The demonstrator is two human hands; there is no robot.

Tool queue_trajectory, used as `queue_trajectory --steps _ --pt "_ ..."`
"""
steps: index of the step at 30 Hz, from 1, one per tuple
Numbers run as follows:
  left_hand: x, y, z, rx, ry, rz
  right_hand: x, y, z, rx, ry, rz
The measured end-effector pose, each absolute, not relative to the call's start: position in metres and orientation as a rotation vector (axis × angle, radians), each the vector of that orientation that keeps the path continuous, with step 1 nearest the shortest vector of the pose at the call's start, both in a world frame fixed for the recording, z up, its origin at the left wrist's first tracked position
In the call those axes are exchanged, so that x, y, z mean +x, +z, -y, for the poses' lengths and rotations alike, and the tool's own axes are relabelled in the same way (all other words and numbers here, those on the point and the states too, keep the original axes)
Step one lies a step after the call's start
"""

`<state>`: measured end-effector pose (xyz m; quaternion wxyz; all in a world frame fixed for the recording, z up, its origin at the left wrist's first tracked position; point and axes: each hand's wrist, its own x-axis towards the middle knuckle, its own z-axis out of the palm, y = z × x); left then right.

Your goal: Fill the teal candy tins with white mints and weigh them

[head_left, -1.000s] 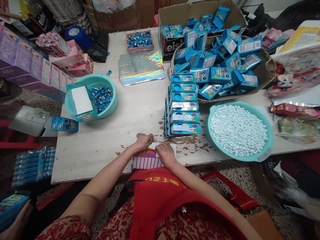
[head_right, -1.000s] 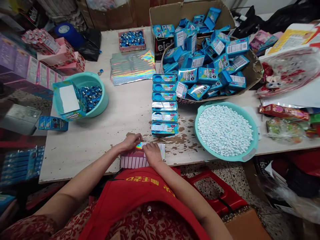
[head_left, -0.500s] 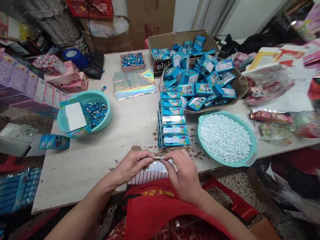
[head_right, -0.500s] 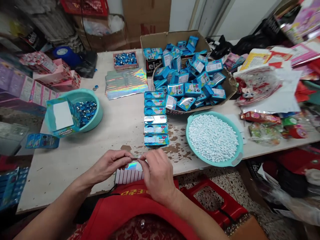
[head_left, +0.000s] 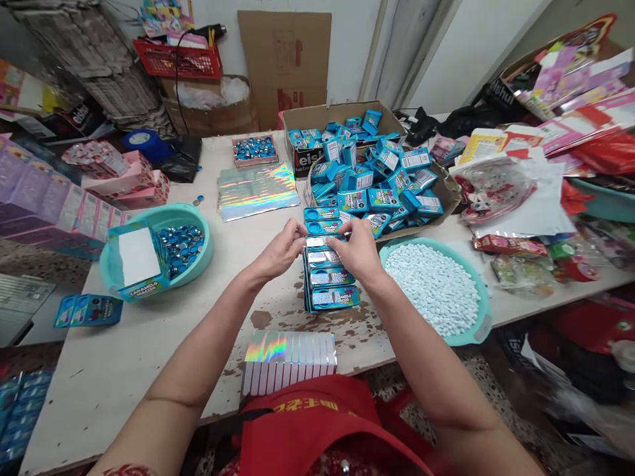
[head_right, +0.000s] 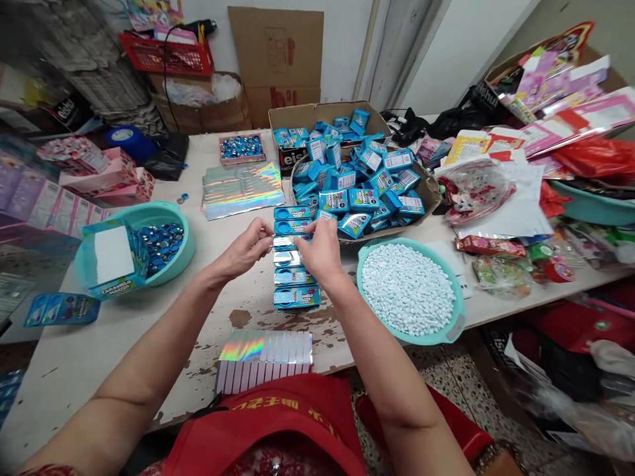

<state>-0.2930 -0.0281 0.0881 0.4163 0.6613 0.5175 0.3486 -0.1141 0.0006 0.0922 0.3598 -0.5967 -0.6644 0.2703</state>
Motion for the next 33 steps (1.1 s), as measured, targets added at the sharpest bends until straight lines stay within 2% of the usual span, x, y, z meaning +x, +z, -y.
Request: queue_trajectory --steps 5,9,12,15,18,20,23,25,27,33 --pt "-0.276 0.06 0.055 1.505 0.894 -1.682 -0.113 0.085 0.0 -1.528 0.825 1.628" --pt "-0.265 0.05 0.08 1.551 0.985 -1.571 -0.115 0.085 -0.005 -1.499 0.818 1.63" --pt "-0.279 0.031 0.095 1.634 0.74 -1.53 -0.106 0.085 -0.002 -1.46 0.849 1.494" --pt "-0.308 -0.007 0.116 1.585 0.373 -1.705 -0.084 0.073 0.028 -1.354 0.828 1.233" --pt "-0.329 -0.047 0.146 1.524 -0.204 -1.657 -0.065 0.039 0.087 -1.467 0.739 1.005" --pt "-0.334 -0.065 0.162 1.487 -0.4 -1.543 -0.062 0.008 0.13 -1.64 0.86 0.987" --pt "-0.339 -0.072 0.173 1.435 -0.413 -1.446 -0.075 -0.034 0.177 -1.669 1.25 1.257" --pt "-0.343 -0.067 0.174 1.408 -0.38 -1.374 -0.089 -0.051 0.189 -1.595 1.396 1.513" --pt "-0.348 -0.057 0.173 1.36 -0.323 -1.324 -0.105 -0.058 0.189 -1.496 1.39 1.784" --pt "-0.35 -0.033 0.162 1.429 -0.185 -1.392 -0.145 -0.053 0.175 -1.266 1.079 2.425"
